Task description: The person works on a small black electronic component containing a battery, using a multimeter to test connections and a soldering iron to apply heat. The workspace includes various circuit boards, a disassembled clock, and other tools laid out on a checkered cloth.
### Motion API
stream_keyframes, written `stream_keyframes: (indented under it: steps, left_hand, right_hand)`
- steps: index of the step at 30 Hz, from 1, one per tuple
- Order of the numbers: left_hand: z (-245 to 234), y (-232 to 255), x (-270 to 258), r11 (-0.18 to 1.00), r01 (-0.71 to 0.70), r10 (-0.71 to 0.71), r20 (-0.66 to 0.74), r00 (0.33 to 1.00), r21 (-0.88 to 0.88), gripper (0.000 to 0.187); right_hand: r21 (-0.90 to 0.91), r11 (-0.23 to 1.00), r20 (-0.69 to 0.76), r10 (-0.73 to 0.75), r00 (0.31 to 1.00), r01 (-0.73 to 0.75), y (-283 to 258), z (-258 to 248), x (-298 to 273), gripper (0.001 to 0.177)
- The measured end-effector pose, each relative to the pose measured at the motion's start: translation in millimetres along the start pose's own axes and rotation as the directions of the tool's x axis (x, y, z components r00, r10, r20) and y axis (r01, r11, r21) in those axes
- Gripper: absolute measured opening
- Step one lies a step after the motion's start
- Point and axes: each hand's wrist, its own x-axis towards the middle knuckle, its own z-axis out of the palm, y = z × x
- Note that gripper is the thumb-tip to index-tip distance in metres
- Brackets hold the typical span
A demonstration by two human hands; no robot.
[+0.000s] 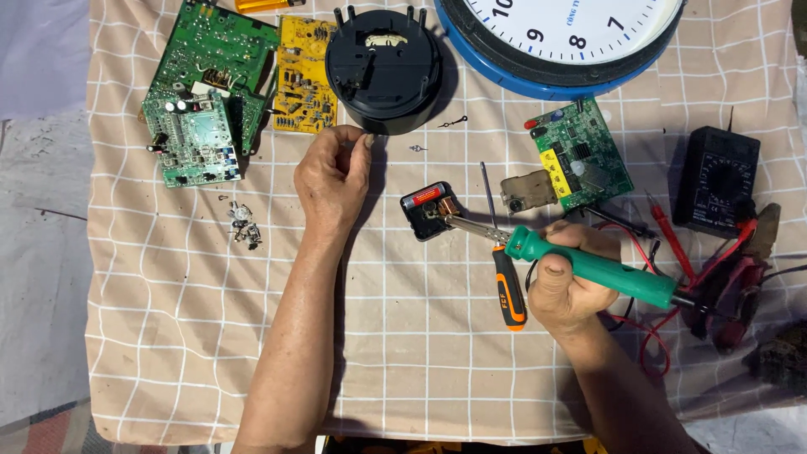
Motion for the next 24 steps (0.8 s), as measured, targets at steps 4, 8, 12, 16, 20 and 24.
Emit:
stream_keyframes:
  steps: [4, 8, 12, 16, 20, 24]
  left_hand:
    - [1.5, -2.1, 0.3, 1.000, -0.009, 0.009, -0.009, 1.000, 0.010, 0.005]
    - [0.1, -7.8, -1.3, 1.000, -0.021, 0.021, 0.017, 1.000, -0.008, 0.005]
    - [10.1, -24.7, -4.4, 1.000, -0.005, 0.005, 0.011, 1.000, -0.002, 0.007]
    - [7.6, -30.8, -3.4, 0.997, 0.059, -0.058, 0.025, 0.998, -0.046, 0.008]
    - [4.8, -25.3, -2.6, 0.999, 0.041, -0.040, 0.032, 0.999, -0.021, 0.009]
    - [4.3, -30.7, -3.7, 0.999, 0.038, -0.037, 0.021, 0.999, -0.018, 0.010]
  right_hand:
    - [-0.047, 0.999, 0.038, 0.013, 0.999, -0.012, -3.0, -2.4, 4.5, 0.040]
    - [-0.079, 0.996, 0.048, 0.053, 0.997, -0.049, -13.7, 3.5, 9.5, 0.040]
    - [-0.157, 0.987, 0.003, -0.019, 1.000, 0.019, 1.4, -21.2, 23.8, 0.038]
    - [-0.250, 0.968, -0.117, -0.024, 0.993, -0.006, 30.4, -58.5, 57.0, 0.032]
    - [-0.274, 0.951, -0.325, 0.045, 0.945, -0.139, 45.3, -79.8, 76.9, 0.025]
    - [-0.375, 0.898, -0.397, 0.068, 0.915, -0.229, 56.5, -81.7, 76.6, 0.026]
